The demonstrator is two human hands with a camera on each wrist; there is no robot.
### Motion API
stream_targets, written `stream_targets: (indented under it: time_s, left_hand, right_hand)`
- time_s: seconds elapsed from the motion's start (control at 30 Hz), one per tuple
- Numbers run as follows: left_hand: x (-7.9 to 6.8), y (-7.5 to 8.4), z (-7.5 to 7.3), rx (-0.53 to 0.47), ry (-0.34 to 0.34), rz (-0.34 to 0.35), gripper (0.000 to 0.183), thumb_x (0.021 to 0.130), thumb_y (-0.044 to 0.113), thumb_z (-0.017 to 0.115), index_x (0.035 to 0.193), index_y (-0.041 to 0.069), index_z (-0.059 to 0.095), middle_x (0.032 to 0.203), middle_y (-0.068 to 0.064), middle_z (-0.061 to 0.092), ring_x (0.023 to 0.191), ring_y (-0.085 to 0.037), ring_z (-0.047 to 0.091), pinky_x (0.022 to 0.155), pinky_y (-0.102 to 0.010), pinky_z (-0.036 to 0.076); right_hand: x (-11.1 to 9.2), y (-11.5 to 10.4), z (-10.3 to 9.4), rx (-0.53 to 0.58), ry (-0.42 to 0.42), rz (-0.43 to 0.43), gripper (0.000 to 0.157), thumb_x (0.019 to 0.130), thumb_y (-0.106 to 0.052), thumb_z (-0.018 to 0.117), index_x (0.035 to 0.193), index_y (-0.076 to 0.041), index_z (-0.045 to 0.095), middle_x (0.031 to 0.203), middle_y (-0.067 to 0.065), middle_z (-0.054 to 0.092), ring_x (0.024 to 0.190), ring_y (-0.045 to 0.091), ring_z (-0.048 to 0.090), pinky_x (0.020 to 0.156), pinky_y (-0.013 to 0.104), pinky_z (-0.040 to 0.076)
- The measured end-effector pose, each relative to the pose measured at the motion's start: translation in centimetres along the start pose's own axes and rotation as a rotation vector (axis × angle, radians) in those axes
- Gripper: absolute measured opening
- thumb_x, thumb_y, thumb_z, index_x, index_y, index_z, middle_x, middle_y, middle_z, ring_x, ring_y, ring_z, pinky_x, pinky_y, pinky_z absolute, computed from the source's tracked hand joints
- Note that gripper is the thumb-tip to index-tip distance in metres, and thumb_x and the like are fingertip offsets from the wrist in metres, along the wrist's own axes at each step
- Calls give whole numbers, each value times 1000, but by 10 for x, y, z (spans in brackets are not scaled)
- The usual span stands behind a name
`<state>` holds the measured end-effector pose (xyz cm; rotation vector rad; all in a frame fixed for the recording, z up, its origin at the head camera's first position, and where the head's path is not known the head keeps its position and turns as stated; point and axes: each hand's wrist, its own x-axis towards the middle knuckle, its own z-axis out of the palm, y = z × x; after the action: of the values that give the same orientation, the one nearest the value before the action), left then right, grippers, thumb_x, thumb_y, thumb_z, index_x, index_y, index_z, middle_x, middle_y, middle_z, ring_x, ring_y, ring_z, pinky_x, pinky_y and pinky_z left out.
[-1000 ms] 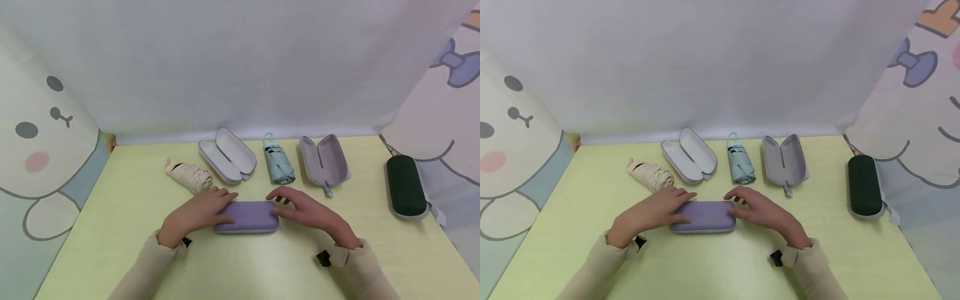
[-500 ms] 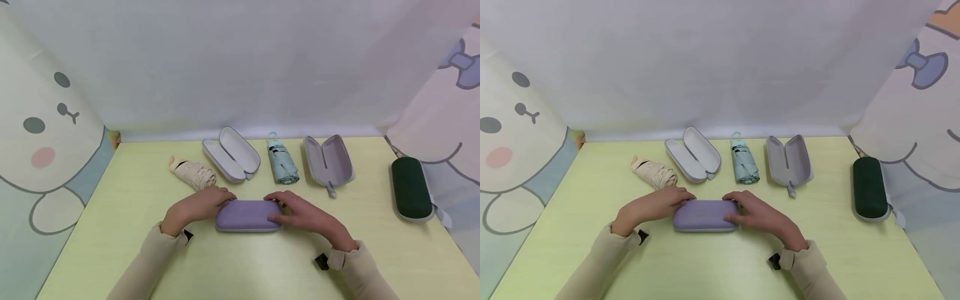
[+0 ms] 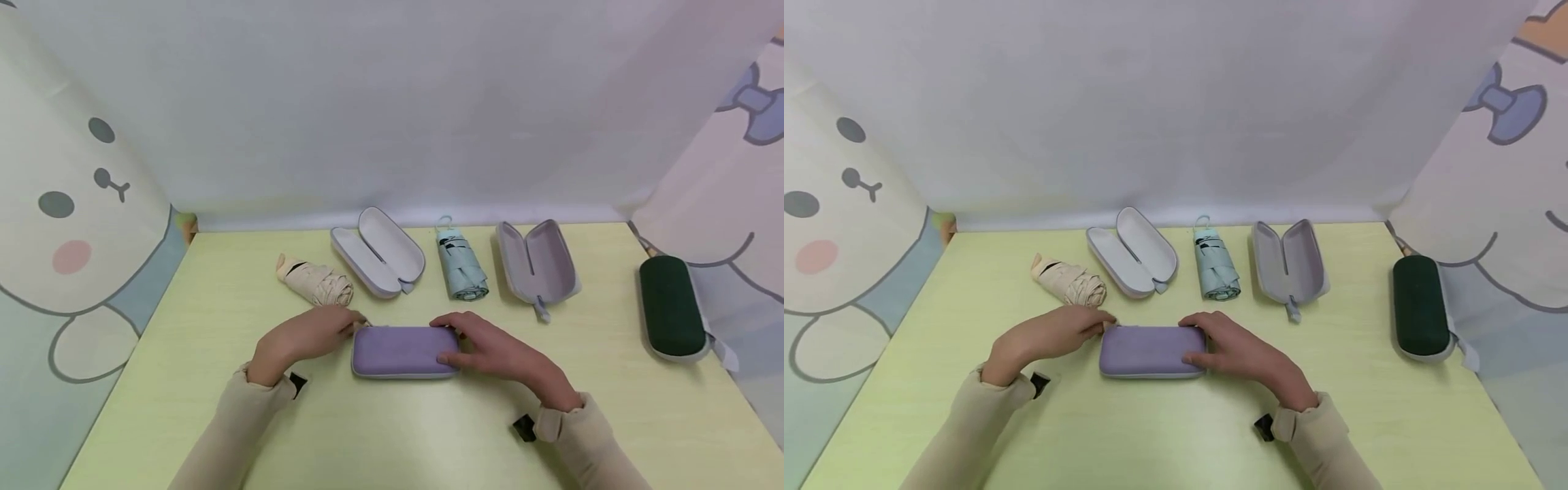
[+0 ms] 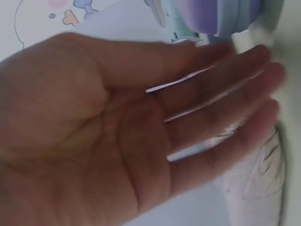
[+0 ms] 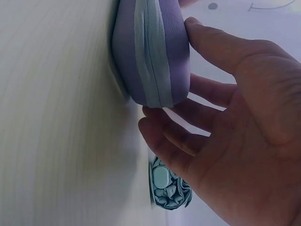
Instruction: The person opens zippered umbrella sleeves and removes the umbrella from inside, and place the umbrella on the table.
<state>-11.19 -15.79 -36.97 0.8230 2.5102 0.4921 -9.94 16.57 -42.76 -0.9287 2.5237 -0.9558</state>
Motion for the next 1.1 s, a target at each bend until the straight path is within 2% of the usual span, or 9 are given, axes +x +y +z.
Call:
stream_targets:
  time_s: [0.1,0.13,0.27,0.53,0.73,0.83,0.97,1.03,1.1]
  left_hand:
    - [11,-7,5,-35,28,61,25,101,3,44,109,7,67,91,-2,66,89,-14,60,82,-32,49]
    - [14,-10,7,-48,25,75,24,101,3,44,109,7,67,91,-2,66,89,-14,60,82,-33,50]
    - [25,-21,13,-56,37,119,26,101,5,49,119,6,67,108,-3,72,103,-17,66,91,-35,53]
    - [29,-28,13,-82,45,110,19,98,5,55,106,9,71,102,-2,73,94,-13,65,85,-31,53]
    - [30,-34,15,-94,7,119,20,99,4,53,108,9,70,101,-1,70,92,-10,61,83,-29,51]
    - [32,-38,16,-103,-26,133,19,99,3,50,104,10,67,93,0,66,85,-9,56,79,-28,48]
    - [36,-42,18,-118,-62,146,17,100,4,49,94,13,62,81,1,58,76,-8,51,71,-24,44]
    - [37,-44,19,-130,-64,143,17,101,5,49,91,14,61,80,1,58,74,-7,50,70,-23,44]
    - [37,-45,19,-133,-56,141,17,101,8,50,91,16,62,79,0,59,74,-6,50,69,-23,43]
  right_hand:
    - [-1,0,0,-4,-2,-3,51,90,-42,70,134,-21,54,126,-9,59,114,10,53,99,36,45]
    - [-1,0,0,-5,-3,-3,51,90,-42,69,134,-21,54,126,-9,59,114,10,53,99,36,45]
    - [0,2,0,-5,-6,-5,51,90,-43,69,134,-21,54,126,-8,59,114,10,53,99,36,45]
    - [0,3,1,12,-5,-1,51,90,-43,69,134,-22,54,126,-9,58,114,10,53,100,36,45]
    - [1,-3,1,-1,-11,6,52,90,-42,69,136,-22,53,129,-9,58,116,11,51,101,37,44]
    - [1,-7,2,-50,7,-52,51,91,-37,69,138,-24,53,136,-8,55,123,13,49,104,39,43]
    - [-2,-12,6,-160,38,-175,45,94,-27,67,138,-29,56,142,1,53,131,19,48,105,43,44]
    - [-5,-15,9,-203,44,-203,44,95,-26,66,138,-30,56,145,6,51,134,22,47,105,44,45]
    - [-7,-18,12,-217,45,-193,46,94,-29,67,138,-30,56,146,7,50,135,22,47,105,44,45]
